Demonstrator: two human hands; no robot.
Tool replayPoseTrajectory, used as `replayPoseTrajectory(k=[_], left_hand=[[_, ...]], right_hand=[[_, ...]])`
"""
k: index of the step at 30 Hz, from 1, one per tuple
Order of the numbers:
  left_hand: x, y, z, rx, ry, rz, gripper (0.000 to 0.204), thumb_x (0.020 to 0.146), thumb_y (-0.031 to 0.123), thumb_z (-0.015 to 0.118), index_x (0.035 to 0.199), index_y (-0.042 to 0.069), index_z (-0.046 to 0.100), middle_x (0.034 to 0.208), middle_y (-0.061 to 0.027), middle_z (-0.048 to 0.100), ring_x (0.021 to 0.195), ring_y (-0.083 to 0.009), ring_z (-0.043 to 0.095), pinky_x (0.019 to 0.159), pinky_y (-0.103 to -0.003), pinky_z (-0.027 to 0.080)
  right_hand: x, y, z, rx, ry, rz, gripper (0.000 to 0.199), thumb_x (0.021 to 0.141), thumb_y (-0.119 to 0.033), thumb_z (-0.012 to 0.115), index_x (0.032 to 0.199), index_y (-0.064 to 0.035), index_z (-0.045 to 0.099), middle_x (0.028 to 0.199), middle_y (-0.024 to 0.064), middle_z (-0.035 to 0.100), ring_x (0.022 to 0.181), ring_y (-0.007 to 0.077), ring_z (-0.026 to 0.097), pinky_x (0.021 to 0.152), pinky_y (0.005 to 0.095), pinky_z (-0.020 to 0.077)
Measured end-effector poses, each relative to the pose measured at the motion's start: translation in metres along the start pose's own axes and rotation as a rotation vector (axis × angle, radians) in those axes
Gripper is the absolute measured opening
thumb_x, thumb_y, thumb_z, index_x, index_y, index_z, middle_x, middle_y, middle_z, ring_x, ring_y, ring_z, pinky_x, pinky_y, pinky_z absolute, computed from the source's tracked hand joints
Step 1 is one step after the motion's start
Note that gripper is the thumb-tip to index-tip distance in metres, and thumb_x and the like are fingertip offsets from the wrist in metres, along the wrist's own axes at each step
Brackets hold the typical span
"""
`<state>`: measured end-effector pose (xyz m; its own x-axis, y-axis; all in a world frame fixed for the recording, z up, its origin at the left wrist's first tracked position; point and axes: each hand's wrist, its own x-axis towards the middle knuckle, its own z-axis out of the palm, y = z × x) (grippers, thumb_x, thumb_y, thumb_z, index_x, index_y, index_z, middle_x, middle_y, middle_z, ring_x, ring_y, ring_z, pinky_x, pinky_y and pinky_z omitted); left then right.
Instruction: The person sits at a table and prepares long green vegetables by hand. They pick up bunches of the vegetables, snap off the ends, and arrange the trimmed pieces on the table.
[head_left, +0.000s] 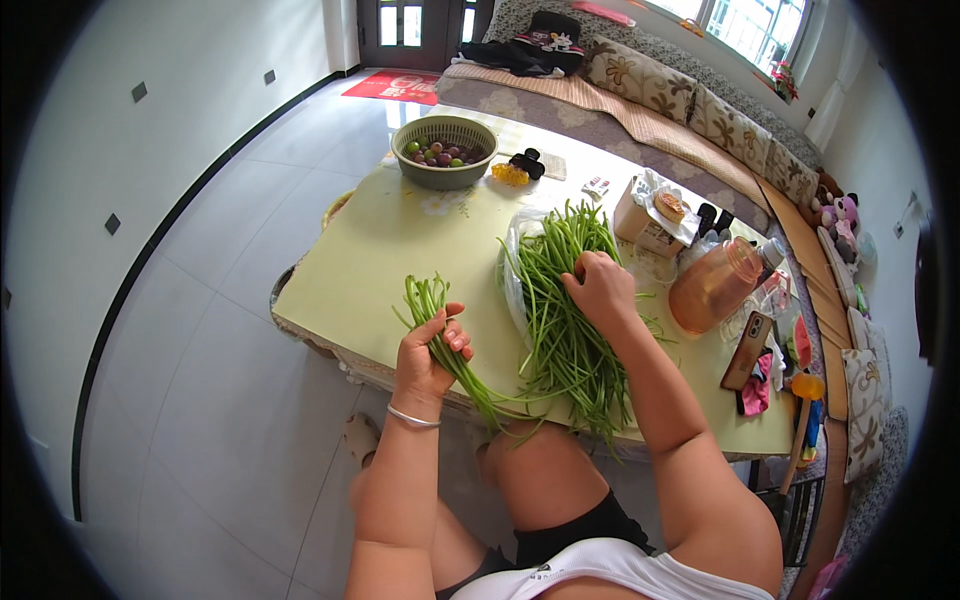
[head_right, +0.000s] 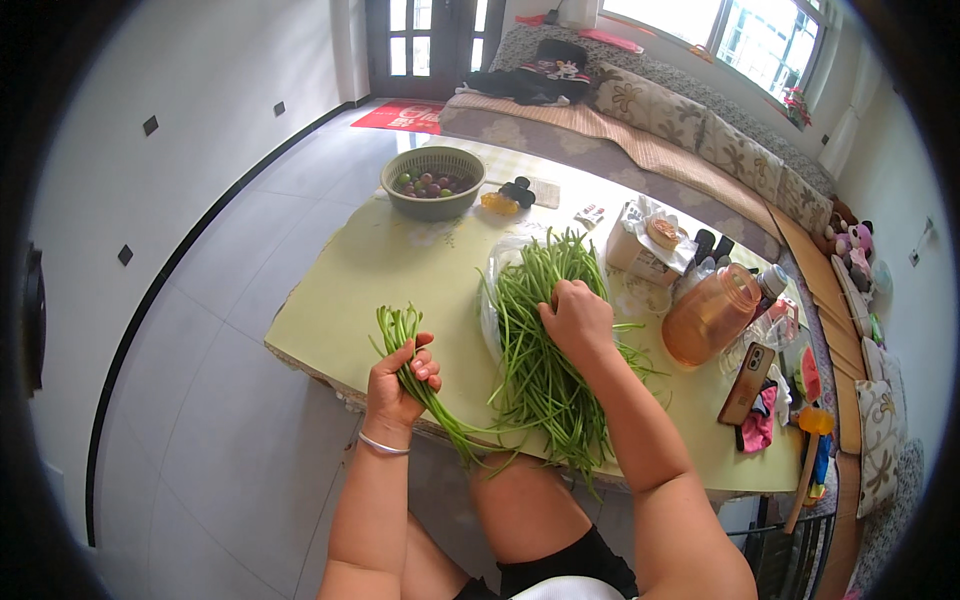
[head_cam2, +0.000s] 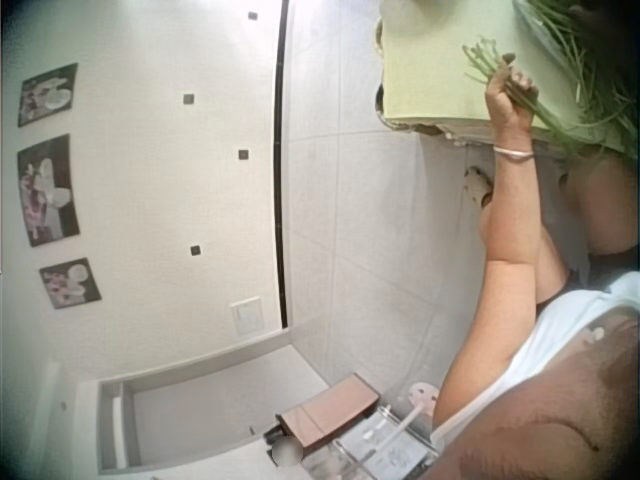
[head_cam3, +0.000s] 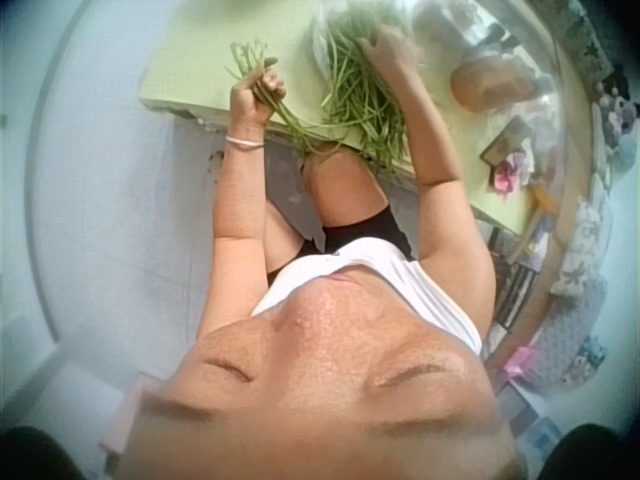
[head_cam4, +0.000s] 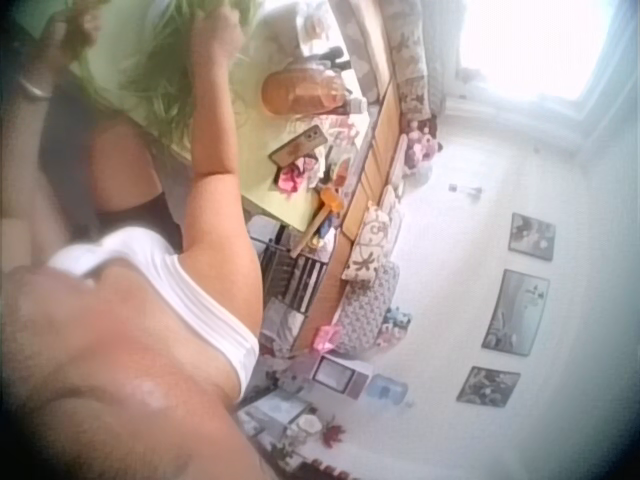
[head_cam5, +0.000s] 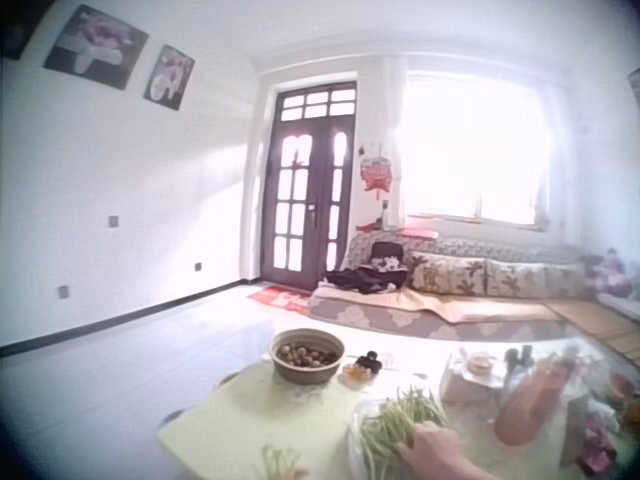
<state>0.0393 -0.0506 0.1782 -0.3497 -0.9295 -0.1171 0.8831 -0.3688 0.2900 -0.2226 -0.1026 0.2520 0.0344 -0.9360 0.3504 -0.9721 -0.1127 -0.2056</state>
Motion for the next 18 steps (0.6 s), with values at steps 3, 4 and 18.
replayPoseTrajectory(k=[3, 4, 18], left_hand=[[0.003, -0.002, -0.003, 0.020, 0.008, -0.011, 0.028, 0.093, 0.021, 0.057, 0.112, 0.000, 0.054, 0.066, -0.0010, 0.050, 0.063, -0.0151, 0.051, 0.062, -0.032, 0.047], [0.003, -0.003, -0.003, 0.023, 0.009, -0.010, 0.028, 0.093, 0.021, 0.057, 0.111, 0.000, 0.055, 0.066, -0.0010, 0.050, 0.063, -0.0151, 0.051, 0.062, -0.032, 0.047], [0.003, -0.007, 0.007, 0.069, -0.011, -0.022, 0.033, 0.091, 0.019, 0.058, 0.116, -0.003, 0.052, 0.061, -0.0008, 0.049, 0.061, -0.0154, 0.052, 0.060, -0.033, 0.049]], right_hand=[[-0.001, -0.002, -0.005, 0.100, -0.005, 0.044, 0.024, 0.079, -0.028, 0.067, 0.076, -0.0063, 0.059, 0.082, 0.0102, 0.062, 0.076, 0.0305, 0.062, 0.066, 0.0420, 0.0482], [-0.003, -0.003, -0.007, 0.100, 0.011, 0.005, 0.025, 0.079, -0.029, 0.068, 0.077, -0.0063, 0.058, 0.081, 0.0105, 0.062, 0.077, 0.0306, 0.062, 0.066, 0.0420, 0.0481], [-0.015, -0.017, 0.007, -0.013, 0.008, -0.098, 0.026, 0.077, -0.027, 0.070, 0.083, -0.0043, 0.059, 0.087, 0.0111, 0.060, 0.090, 0.0300, 0.059, 0.073, 0.0407, 0.0488]])
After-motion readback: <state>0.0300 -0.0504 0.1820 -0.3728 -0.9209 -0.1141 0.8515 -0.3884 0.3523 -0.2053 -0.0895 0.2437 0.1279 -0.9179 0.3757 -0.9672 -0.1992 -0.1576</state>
